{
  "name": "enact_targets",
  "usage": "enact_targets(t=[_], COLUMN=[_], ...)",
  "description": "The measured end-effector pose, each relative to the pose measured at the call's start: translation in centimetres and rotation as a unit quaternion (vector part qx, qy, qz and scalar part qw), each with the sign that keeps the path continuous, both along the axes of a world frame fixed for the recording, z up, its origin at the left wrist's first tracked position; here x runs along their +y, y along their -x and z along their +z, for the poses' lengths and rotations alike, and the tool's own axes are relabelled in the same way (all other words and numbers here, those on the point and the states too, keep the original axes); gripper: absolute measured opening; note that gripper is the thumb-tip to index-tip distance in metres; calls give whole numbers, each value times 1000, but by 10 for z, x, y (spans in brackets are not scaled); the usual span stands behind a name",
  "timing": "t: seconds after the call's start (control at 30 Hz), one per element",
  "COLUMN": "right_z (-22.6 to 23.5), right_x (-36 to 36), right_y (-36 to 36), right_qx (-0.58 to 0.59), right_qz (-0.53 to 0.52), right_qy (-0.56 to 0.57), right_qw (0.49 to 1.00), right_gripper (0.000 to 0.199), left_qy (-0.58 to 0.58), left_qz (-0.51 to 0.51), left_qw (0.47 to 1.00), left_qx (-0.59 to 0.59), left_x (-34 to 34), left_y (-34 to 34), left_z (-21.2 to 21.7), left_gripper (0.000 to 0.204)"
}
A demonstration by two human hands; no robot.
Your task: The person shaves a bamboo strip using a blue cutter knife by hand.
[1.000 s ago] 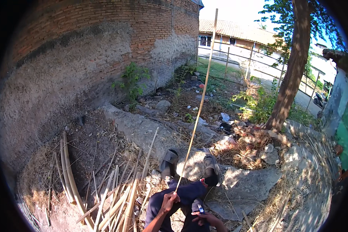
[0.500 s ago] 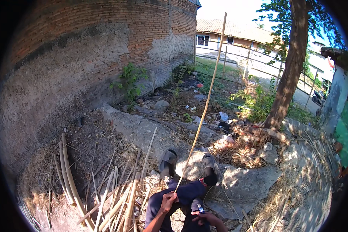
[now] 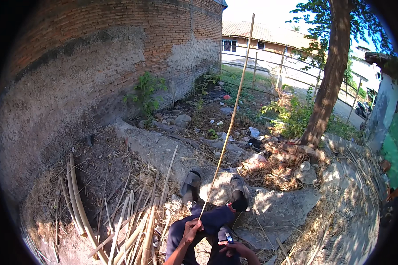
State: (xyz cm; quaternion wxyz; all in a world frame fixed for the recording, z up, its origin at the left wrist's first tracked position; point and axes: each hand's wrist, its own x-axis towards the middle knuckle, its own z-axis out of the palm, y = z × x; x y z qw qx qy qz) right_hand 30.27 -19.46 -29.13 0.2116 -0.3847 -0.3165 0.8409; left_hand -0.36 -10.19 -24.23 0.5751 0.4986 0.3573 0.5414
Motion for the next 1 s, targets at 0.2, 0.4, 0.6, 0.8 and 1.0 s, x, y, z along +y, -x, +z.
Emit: enact_targets(t=[0.2, 0.4, 0.6, 0.8, 1.0], right_z=[-3, -12, -10, -12, -14], right_x=[2, -2, 0, 2, 2], right_y=[1, -2, -2, -3, -3], right_qx=[9, 14, 13, 10, 6], right_qz=[3, -4, -6, 4, 10], right_qy=[-7, 10, 15, 9, 19], right_qw=[1000, 1000, 1000, 1000, 1000], right_gripper=[52, 51, 51, 51, 53], left_qy=[-2, 37, 29, 32, 54], left_qz=[-1, -11, -17, -14, -17], left_qw=[1000, 999, 999, 999, 997], left_qx=[-12, -29, -31, -36, -45], left_x=[-2, -3, -2, 0, -3], left_y=[1, 3, 1, -1, -1], left_z=[4, -8, -2, 3, 1], left_gripper=[59, 65, 70, 75, 80])
